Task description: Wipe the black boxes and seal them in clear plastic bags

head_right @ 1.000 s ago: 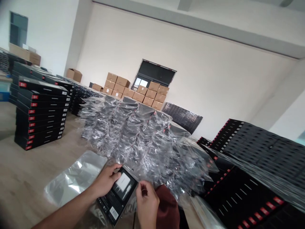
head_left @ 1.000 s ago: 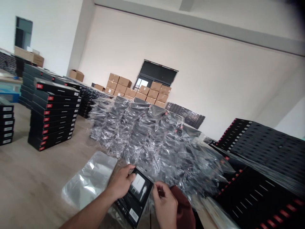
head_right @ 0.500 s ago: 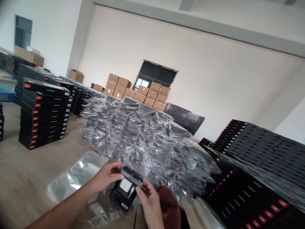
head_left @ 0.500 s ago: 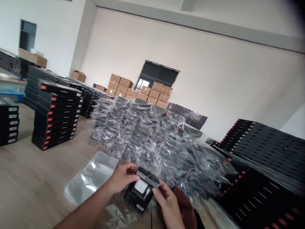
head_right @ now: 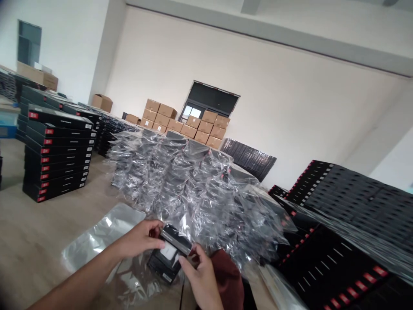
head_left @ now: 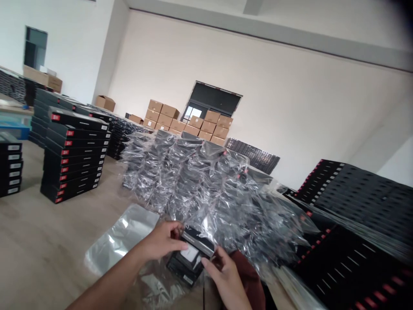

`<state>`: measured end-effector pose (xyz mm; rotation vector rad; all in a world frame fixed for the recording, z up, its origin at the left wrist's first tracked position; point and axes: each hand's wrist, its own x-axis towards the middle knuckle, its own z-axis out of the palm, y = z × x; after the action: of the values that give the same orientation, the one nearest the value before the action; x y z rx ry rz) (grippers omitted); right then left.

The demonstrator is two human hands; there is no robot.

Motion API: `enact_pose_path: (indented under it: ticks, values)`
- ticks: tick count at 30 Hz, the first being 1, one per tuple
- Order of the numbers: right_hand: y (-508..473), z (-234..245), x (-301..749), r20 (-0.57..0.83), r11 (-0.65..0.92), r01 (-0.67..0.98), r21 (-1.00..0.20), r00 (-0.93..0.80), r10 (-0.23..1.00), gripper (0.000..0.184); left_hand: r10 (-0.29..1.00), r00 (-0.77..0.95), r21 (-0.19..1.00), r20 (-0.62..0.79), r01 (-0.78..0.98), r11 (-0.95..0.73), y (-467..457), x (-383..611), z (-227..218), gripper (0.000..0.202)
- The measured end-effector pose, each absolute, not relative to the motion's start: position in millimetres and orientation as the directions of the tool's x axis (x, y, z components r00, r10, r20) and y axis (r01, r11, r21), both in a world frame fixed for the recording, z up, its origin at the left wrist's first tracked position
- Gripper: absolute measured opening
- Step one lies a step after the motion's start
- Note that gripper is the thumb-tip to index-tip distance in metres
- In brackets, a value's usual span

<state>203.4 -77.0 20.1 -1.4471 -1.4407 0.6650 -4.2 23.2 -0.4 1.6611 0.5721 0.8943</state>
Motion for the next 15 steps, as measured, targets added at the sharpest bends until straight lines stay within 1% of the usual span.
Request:
enact_pose_path:
  ticks: [1, 3, 6, 9, 11, 13, 15]
  values:
    - [-76.2, 18.6, 203.9, 0.238, 0.149, 0.455, -0.878, 0.145, 0.961, 0.037, 0.775, 0.573, 0.956, 0.265, -0.048, -0.291, 24.0, -3.4, -0.6, 0.032]
    - [-75.2, 13.5, 204.1, 0.222, 0.144, 0.473, -0.869, 0.114, 0.968, 0.036, 0.776, 0.583, 0.95, 0.24, 0.023, -0.311, 26.5, -2.5, -6.6, 0.027]
    - [-75.4, 5.6, 203.4, 0.18, 0.133, 0.481, -0.866, 0.053, 0.982, 0.039, 0.738, 0.657, 0.938, 0.154, 0.137, -0.317, 30.1, -1.9, -22.9, 0.033]
    - [-75.9, 3.8, 201.7, 0.164, 0.141, 0.48, -0.866, 0.007, 0.986, 0.046, 0.732, 0.677, 0.907, 0.077, 0.259, -0.334, 32.8, -1.3, -34.9, 0.04]
    - [-74.9, 6.2, 199.3, 0.202, 0.163, 0.436, -0.885, 0.045, 0.978, 0.048, 0.733, 0.679, 0.887, 0.042, 0.313, -0.341, 33.7, -1.0, -36.7, 0.042]
    - [-72.9, 9.4, 195.8, 0.248, 0.188, 0.364, -0.912, 0.124, 0.961, 0.046, 0.728, 0.685, 0.86, 0.017, 0.361, -0.36, 33.1, -1.3, -33.6, 0.042]
    - [-70.5, 11.8, 192.6, 0.266, 0.204, 0.306, -0.93, 0.175, 0.948, 0.045, 0.741, 0.67, 0.818, 0.045, 0.401, -0.413, 30.4, -2.2, -27.3, 0.041]
